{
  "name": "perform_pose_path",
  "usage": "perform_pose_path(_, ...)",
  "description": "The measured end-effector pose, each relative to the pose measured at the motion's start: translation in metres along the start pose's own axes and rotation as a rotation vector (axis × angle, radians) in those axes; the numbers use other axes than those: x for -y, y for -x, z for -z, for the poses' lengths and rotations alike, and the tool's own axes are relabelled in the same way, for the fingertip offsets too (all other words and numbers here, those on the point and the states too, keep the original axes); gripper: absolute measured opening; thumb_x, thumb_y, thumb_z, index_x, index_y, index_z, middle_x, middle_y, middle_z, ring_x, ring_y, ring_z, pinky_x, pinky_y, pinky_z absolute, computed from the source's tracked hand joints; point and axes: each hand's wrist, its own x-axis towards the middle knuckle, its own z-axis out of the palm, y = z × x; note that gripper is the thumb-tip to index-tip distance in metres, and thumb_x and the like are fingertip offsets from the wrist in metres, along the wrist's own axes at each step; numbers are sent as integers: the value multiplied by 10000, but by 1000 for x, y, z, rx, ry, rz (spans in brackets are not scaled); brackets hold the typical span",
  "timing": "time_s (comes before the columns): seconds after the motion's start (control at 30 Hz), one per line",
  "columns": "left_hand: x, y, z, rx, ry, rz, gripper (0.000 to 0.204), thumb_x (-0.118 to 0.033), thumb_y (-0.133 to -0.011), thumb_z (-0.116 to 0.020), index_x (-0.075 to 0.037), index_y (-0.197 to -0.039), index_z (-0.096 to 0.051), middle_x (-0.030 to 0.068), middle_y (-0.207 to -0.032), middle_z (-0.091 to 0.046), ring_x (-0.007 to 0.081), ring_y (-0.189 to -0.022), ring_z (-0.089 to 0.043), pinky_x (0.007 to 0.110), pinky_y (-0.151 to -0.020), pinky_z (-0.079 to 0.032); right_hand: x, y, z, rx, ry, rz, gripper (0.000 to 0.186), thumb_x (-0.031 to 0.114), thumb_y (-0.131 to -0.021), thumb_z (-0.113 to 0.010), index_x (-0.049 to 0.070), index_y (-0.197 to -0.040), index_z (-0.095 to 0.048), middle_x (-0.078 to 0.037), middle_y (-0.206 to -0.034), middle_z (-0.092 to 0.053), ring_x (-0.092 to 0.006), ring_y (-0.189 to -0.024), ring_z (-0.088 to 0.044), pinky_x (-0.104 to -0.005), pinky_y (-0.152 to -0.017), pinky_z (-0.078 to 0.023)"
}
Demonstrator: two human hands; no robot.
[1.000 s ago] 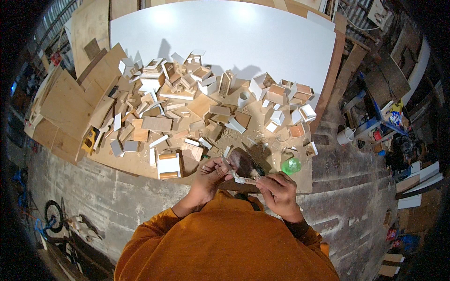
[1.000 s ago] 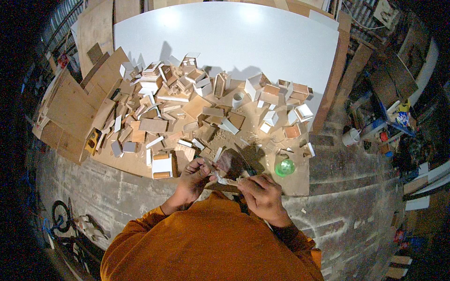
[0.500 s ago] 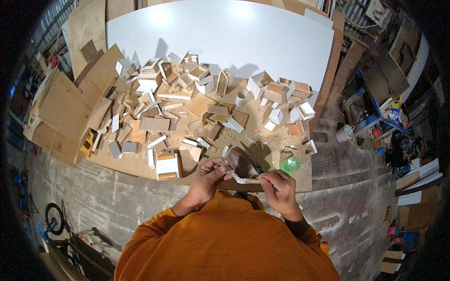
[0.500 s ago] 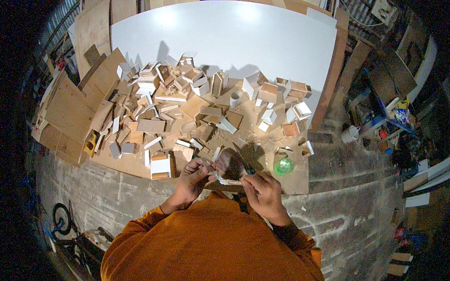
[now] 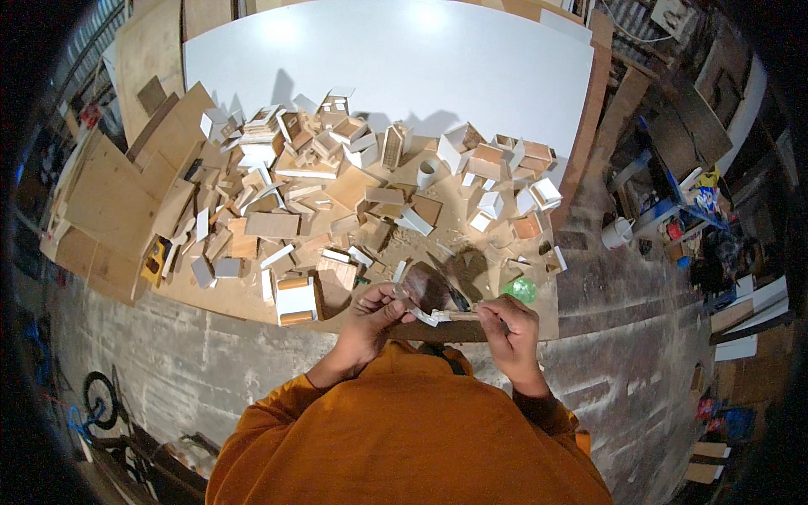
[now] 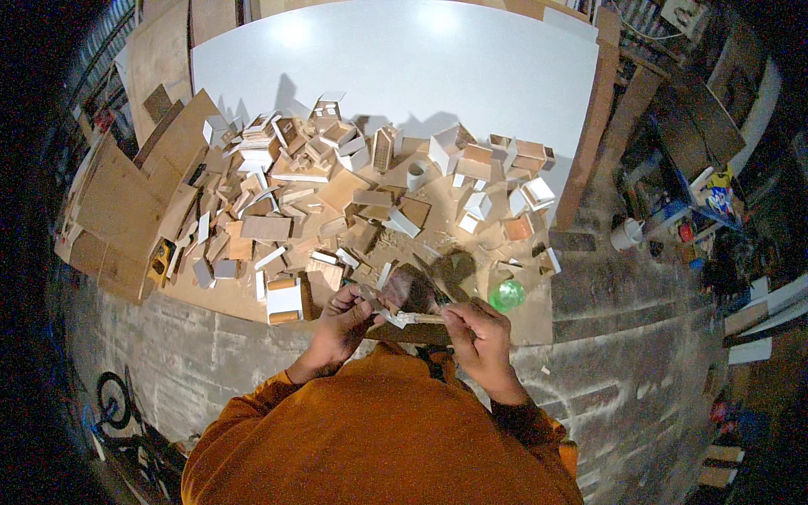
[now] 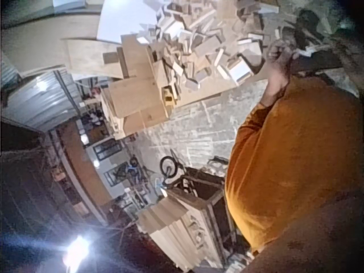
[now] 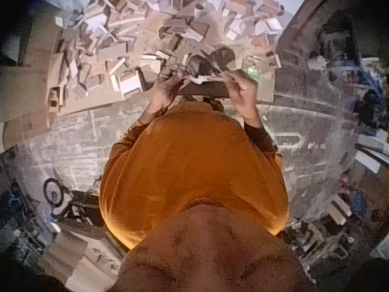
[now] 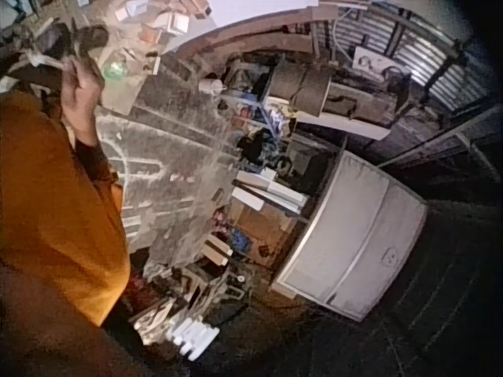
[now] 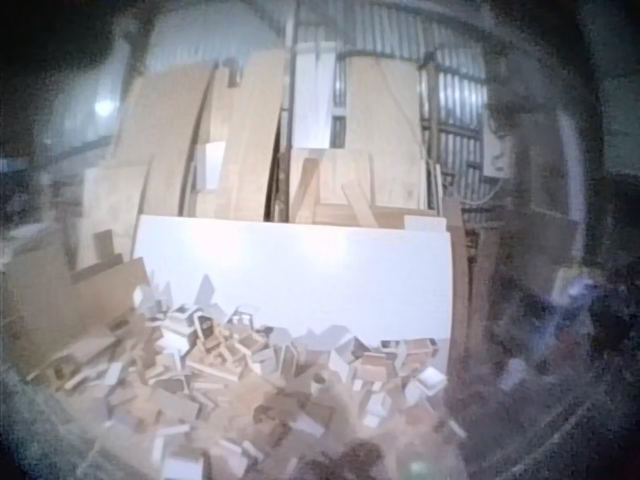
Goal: The person constructs a small model house by cutting white strips of material with shears and gluing them to a wooden base.
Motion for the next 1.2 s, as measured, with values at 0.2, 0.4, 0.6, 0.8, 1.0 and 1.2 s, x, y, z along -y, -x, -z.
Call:
perform_pose_path(0.2, -4, 0, -5, 19, -23, 63, 142, -100, -896, -581, -49, -1029, -581, 37, -974, -623, 127, -894, -597, 277, -797, -516, -14, 1, -8, 51, -81, -1, 103, 70, -868, -584, -25, -894, -615, -67, -711, -564, -132, -607, -527, -248, -571, -416)
perform_pose_path(0.4, -5, -2, -4, 25, 65, 176, 162, -136, -891, -597, -58, -1032, -576, 35, -1005, -617, 126, -920, -594, 273, -792, -519, -18, 5, -12, 111, -185, -73, 127, 85, -895, -554, -30, -900, -610, -53, -730, -560, -102, -619, -523, -229, -558, -421)
perform_pose_path(0.6, -3, -3, -2, 67, 103, 187, 180, -147, -888, -602, -67, -1046, -570, 34, -992, -616, 129, -901, -601, 267, -779, -525, -24, 8, -8, 236, -221, -198, 170, 105, -923, -523, -45, -900, -599, -35, -734, -549, -79, -634, -521, -230, -551, -444)
perform_pose_path(0.8, -1, -3, -5, 10, 115, 177, 164, -153, -891, -600, -74, -1032, -575, 35, -983, -617, 118, -886, -602, 243, -750, -531, -30, 14, 0, 378, -529, -487, 248, 199, -953, -497, -24, -917, -599, -12, -704, -547, -75, -625, -527, -236, -567, -463)
perform_pose_path(1.0, -1, -4, -4, -2, 137, 208, 136, -124, -889, -597, -69, -1013, -580, 34, -984, -617, 110, -875, -602, 241, -759, -532, -42, 16, 13, 147, -769, -665, 247, 227, -935, -541, -11, -936, -606, -12, -668, -546, -89, -587, -515, -251, -568, -471)
perform_pose_path(1.2, 3, -6, -8, 18, 55, 195, 117, -109, -887, -596, -65, -994, -583, 40, -986, -620, 116, -877, -601, 253, -768, -529, -23, 13, 7, 95, -576, -584, 185, 165, -922, -563, 2, -992, -618, -12, -731, -578, -81, -660, -547, -242, -581, -459)
